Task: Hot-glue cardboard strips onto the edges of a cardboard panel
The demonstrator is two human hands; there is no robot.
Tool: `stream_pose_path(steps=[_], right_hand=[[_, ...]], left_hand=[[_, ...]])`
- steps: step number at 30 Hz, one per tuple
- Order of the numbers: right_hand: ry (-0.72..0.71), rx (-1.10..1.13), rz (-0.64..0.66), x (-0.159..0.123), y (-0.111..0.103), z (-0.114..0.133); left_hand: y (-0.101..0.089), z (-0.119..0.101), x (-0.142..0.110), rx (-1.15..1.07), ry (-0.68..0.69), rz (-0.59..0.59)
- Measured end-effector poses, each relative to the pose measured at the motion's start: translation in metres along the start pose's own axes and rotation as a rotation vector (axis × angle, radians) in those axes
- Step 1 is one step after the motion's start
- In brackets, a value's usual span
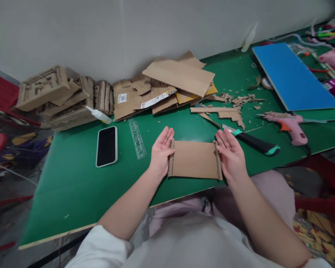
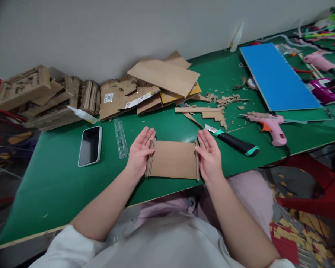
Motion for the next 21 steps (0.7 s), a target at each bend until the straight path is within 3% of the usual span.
stream_pose_path(steps=[4, 7, 11, 14, 18, 21], right_hand=[[0.002, -0.075, -0.003, 0.002, -0.002, 0.0], [0.031, -0.268, 0.071, 0.003, 0.0, 0.004], [0.06, -0.854, 0.343, 0.006, 0.013, 0.015], [-0.004, -1.206, 0.598, 0.008, 0.034, 0.021], [0.044, -1.353, 0.823, 0.01, 0.06, 0.019], [0.13, -1.385, 0.91, 0.013, 0.07, 0.014]], left_hand=[[-0.004, -0.005, 0.0, -0.088, 0.017, 0.011], [-0.005, -0.011, -0.001, -0.129, 0.033, 0.04], [-0.002, -0.017, -0.003, -0.181, 0.04, 0.102], [0.002, -0.019, -0.006, -0.226, 0.04, 0.147], [0.008, -0.02, -0.01, -0.225, 0.035, 0.194], [0.011, -0.019, -0.012, -0.177, 0.025, 0.208]])
Point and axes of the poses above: each hand's wrist, its own x-axis towards the middle knuckle, its own y-axis out of the palm, z = x × y, the point moved 4 cm from there along x, towards the middle knuckle, and after that the axes turned 11 degrees about x, right-handed, at the moved point
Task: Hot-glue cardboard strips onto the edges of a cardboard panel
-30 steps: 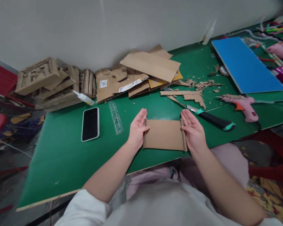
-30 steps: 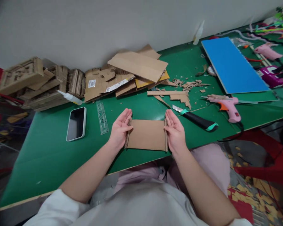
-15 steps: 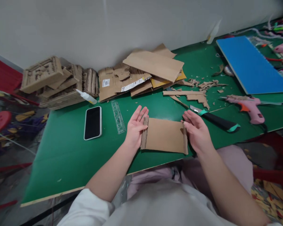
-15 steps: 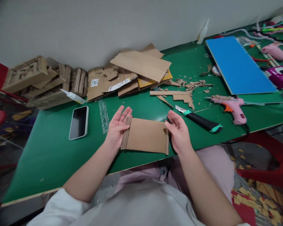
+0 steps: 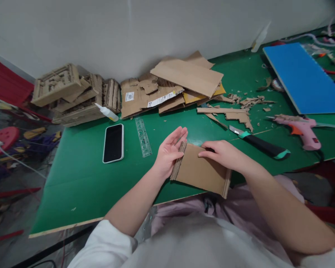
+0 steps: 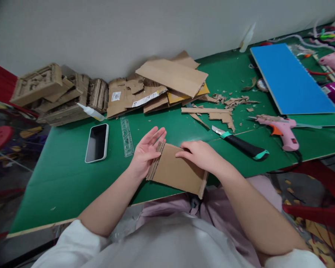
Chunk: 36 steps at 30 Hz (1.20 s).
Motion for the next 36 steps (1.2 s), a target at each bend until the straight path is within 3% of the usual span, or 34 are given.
stream_pose_path(steps=[2, 7, 10, 15, 20, 36], right_hand=[[-0.007, 0.029, 0.03, 0.003, -0.002, 0.0], [-0.038, 0.062, 0.035, 0.0, -0.011, -0.004], [-0.05, -0.054, -0.005, -0.002, -0.014, 0.001], [0.047, -0.43, -0.13, 0.0, -0.008, 0.015], [0.065, -0.616, -0.202, 0.004, 0.0, 0.02], [0.002, -0.702, -0.157, 0.003, -0.001, 0.02]], left_hand=[[0.0, 0.003, -0.001, 0.107, -0.066, -0.016], [-0.005, 0.007, -0.003, 0.672, -0.251, -0.107], [-0.004, 0.004, -0.003, 0.835, -0.215, -0.102], [0.001, -0.001, -0.006, 1.01, -0.135, -0.095], [-0.002, -0.004, -0.009, 1.077, -0.108, -0.136], [0.0, -0.003, -0.008, 1.048, -0.156, -0.081]])
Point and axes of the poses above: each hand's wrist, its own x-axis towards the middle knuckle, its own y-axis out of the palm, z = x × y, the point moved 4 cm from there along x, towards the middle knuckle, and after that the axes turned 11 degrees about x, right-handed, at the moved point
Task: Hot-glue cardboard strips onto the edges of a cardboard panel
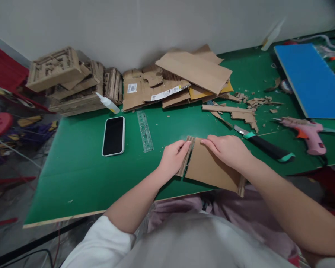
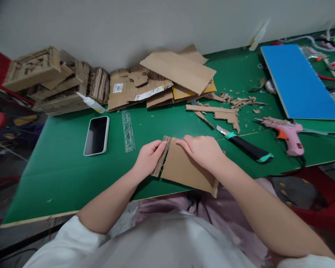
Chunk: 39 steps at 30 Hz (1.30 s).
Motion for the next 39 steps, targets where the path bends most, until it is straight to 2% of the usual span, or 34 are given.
stream_pose_path(steps=[11, 14, 17, 22, 29, 35, 39], right_hand=[[-0.008, 0.011, 0.011, -0.002, -0.001, -0.006], [-0.04, 0.008, 0.034, -0.003, 0.001, -0.007], [-0.052, 0.015, 0.057, -0.003, 0.003, -0.009], [-0.023, 0.013, 0.06, -0.004, 0.003, -0.012], [-0.153, 0.015, 0.133, -0.003, 0.007, -0.004], [-0.191, 0.078, 0.109, -0.004, 0.006, -0.009], [-0.177, 0.057, 0.067, -0.003, 0.005, -0.016]], left_hand=[[0.0, 0.002, 0.003, -0.096, -0.015, 0.038], [-0.001, 0.005, 0.004, -0.15, -0.057, 0.046], [-0.003, 0.01, 0.006, -0.213, -0.114, 0.032], [-0.003, 0.011, 0.008, -0.259, -0.101, 0.009], [0.002, 0.021, 0.011, -0.634, -0.327, 0.139], [0.003, 0.025, 0.013, -0.759, -0.37, 0.147], [0.01, 0.017, 0.007, -0.783, -0.348, 0.281]])
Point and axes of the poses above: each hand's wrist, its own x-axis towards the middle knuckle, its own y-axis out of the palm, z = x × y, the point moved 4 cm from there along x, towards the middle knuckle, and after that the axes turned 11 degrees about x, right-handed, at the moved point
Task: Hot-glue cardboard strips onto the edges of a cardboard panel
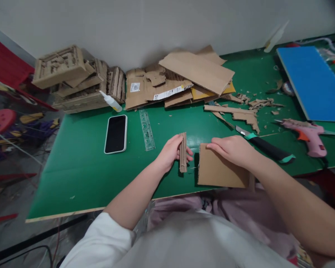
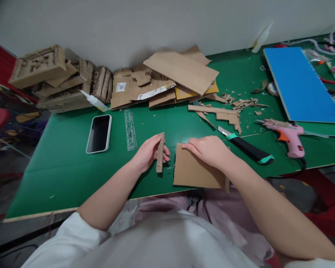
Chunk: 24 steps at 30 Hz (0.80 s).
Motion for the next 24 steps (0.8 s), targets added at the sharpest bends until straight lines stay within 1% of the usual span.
stream_pose_path(steps=[2, 4, 6, 8, 10, 12, 13, 15, 17, 20, 24], right_hand=[[0.018, -0.021, -0.02, 0.002, 0.0, -0.005], [0.027, -0.041, -0.024, 0.006, 0.0, -0.01], [0.027, -0.065, -0.037, 0.011, 0.0, -0.014], [0.015, -0.091, -0.108, 0.015, -0.003, -0.013], [-0.011, -0.074, -0.225, 0.015, -0.007, -0.005], [-0.05, 0.024, -0.309, 0.011, -0.007, 0.01], [-0.067, 0.096, -0.316, 0.009, -0.005, 0.019], [-0.096, 0.207, -0.248, 0.006, 0.004, 0.037], [-0.083, 0.269, -0.209, 0.004, 0.012, 0.05], [-0.053, 0.309, -0.224, 0.005, 0.018, 0.057], [-0.056, 0.273, -0.207, 0.006, 0.019, 0.055]], left_hand=[[0.005, 0.0, -0.002, 0.032, -0.016, 0.066], [0.006, -0.001, -0.003, 0.073, -0.008, 0.079], [0.004, -0.002, -0.003, 0.1, 0.026, 0.035], [0.001, -0.004, -0.002, 0.112, 0.07, -0.043], [-0.002, -0.006, -0.002, 0.113, 0.113, -0.122], [-0.005, -0.007, -0.002, 0.1, 0.162, -0.178], [-0.005, -0.007, -0.002, 0.091, 0.188, -0.196], [-0.006, -0.007, -0.002, 0.075, 0.227, -0.214], [-0.005, -0.007, -0.002, 0.067, 0.248, -0.222], [-0.005, -0.006, -0.003, 0.072, 0.258, -0.231], [-0.004, -0.006, -0.003, 0.095, 0.256, -0.233]])
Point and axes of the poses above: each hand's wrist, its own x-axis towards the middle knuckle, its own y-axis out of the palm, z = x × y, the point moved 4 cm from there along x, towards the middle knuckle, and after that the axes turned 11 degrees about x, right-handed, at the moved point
